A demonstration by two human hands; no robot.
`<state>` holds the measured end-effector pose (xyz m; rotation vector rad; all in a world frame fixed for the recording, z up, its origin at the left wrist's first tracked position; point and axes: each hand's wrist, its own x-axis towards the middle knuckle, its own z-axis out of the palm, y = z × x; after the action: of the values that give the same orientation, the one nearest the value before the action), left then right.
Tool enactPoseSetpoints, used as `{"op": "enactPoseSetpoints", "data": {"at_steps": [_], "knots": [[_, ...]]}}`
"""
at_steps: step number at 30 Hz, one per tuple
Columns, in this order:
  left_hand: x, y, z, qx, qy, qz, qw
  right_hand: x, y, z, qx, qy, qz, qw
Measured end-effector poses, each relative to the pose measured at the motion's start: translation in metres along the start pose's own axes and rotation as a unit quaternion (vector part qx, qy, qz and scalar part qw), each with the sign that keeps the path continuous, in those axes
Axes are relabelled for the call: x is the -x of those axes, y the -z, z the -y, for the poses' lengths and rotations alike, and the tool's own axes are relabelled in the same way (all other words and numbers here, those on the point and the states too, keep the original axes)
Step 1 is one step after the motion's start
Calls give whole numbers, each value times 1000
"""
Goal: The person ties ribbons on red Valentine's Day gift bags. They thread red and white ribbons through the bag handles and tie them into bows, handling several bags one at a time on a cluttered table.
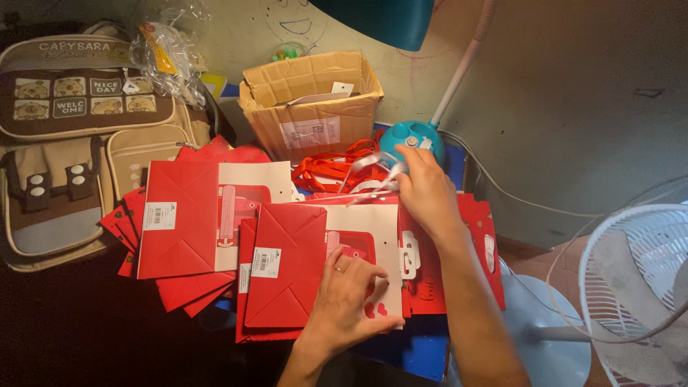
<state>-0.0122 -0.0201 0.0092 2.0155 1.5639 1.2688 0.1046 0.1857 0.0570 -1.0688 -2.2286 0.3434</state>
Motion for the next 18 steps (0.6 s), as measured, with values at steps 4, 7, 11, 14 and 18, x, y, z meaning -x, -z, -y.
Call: {"op": "enactPoseSetpoints", "data": {"at_steps": [4,7,11,14,18], "knots": [[12,11,-17,-31,-5,52,998,39,15,3,-74,28,60,995],[18,19,-22,-44,3,14,999,65,26,4,-109,88,106,984],[21,22,-22,-50,11,-34,998,74,28,5,-62,170,99,978],[32,18,-25,-8,-52,-59,997,74,24,6,-58,179,64,980],[50,6,-30,63,-142,-81,984,85,24,3,-174,112,-5,978]]}}
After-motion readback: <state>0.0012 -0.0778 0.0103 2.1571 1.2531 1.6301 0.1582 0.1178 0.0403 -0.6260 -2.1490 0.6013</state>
